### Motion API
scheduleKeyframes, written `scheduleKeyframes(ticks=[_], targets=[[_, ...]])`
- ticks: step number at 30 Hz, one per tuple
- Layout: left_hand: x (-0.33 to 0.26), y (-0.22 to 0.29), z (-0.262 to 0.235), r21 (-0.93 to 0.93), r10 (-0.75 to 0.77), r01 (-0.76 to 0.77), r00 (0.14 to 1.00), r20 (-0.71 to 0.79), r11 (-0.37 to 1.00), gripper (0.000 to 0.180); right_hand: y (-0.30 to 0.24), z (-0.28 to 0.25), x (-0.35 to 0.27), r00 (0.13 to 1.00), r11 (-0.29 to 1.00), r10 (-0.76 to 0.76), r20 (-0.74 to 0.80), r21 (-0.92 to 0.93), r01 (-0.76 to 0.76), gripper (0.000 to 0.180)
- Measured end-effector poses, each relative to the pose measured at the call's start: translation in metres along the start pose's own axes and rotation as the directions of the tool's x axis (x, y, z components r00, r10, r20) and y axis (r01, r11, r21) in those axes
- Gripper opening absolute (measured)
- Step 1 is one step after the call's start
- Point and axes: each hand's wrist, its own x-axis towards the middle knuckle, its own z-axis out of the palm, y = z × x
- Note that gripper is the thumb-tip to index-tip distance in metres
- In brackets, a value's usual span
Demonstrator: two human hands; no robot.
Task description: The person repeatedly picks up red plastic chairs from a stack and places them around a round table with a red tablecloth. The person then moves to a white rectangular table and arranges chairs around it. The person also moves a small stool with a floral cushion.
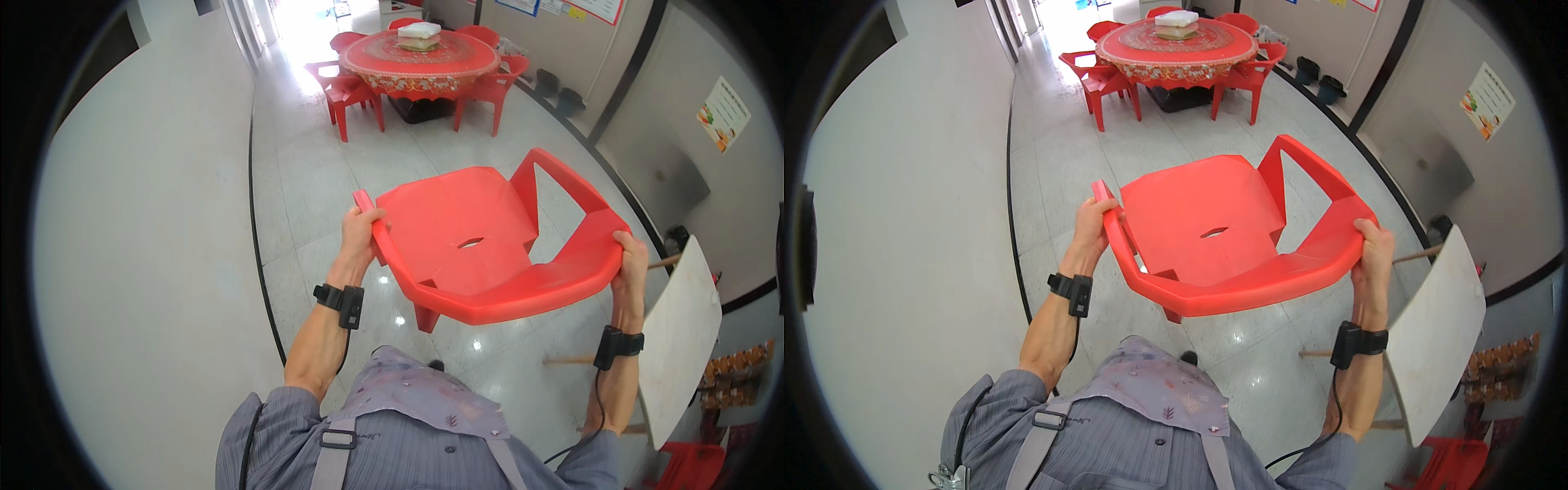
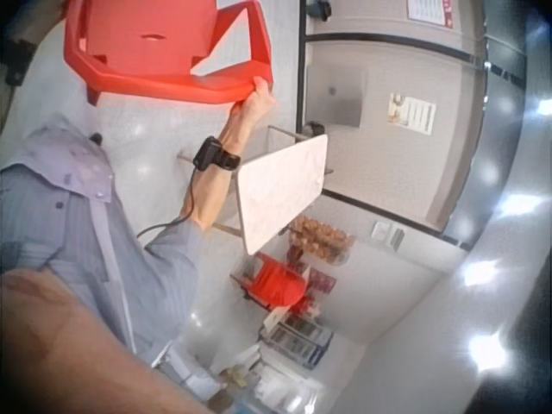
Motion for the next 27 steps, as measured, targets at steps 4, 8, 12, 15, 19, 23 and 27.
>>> scheduleKeyframes(ticks=[4, 8, 12, 15, 19, 23, 27], targets=[[0.052, -0.028, 0.007, 0.0, -0.028, 0.028, 1.0, 0.012, 1.0, 0.01, 0.035, 0.028, 0.064, 1.0, 1.0, -0.016, 0.008, -0.012, 0.016, 0.014], [0.118, -0.044, 0.014, 0.033, -0.075, 0.074, 0.997, 0.016, 0.997, 0.009, 0.06, 0.07, 0.118, 0.999, 0.999, -0.034, -0.008, -0.03, 0.033, 0.01], [0.191, -0.062, -0.001, 0.045, -0.124, 0.123, 0.992, 0.006, 0.991, 0.008, 0.1, 0.107, 0.17, 0.997, 0.996, -0.022, -0.075, -0.084, 0.016, 0.009], [0.241, -0.056, -0.001, 0.078, -0.187, 0.189, 0.982, -0.038, 0.979, 0.007, 0.132, 0.137, 0.209, 0.992, 0.994, -0.012, -0.129, -0.11, -0.003, 0.01], [0.312, -0.054, 0.004, 0.074, -0.166, 0.171, 0.984, -0.07, 0.983, 0.007, 0.141, 0.174, 0.253, 0.988, 0.994, 0.024, -0.152, -0.097, -0.04, 0.012], [0.368, -0.049, 0.002, 0.09, -0.179, 0.182, 0.983, -0.034, 0.979, 0.016, 0.159, 0.2, 0.292, 0.989, 0.997, -0.004, -0.145, -0.071, -0.007, 0.013], [0.435, -0.045, 0.003, 0.106, -0.129, 0.131, 0.991, -0.027, 0.986, 0.022, 0.176, 0.242, 0.347, 0.992, 0.998, -0.025, -0.125, -0.064, 0.017, 0.018]])
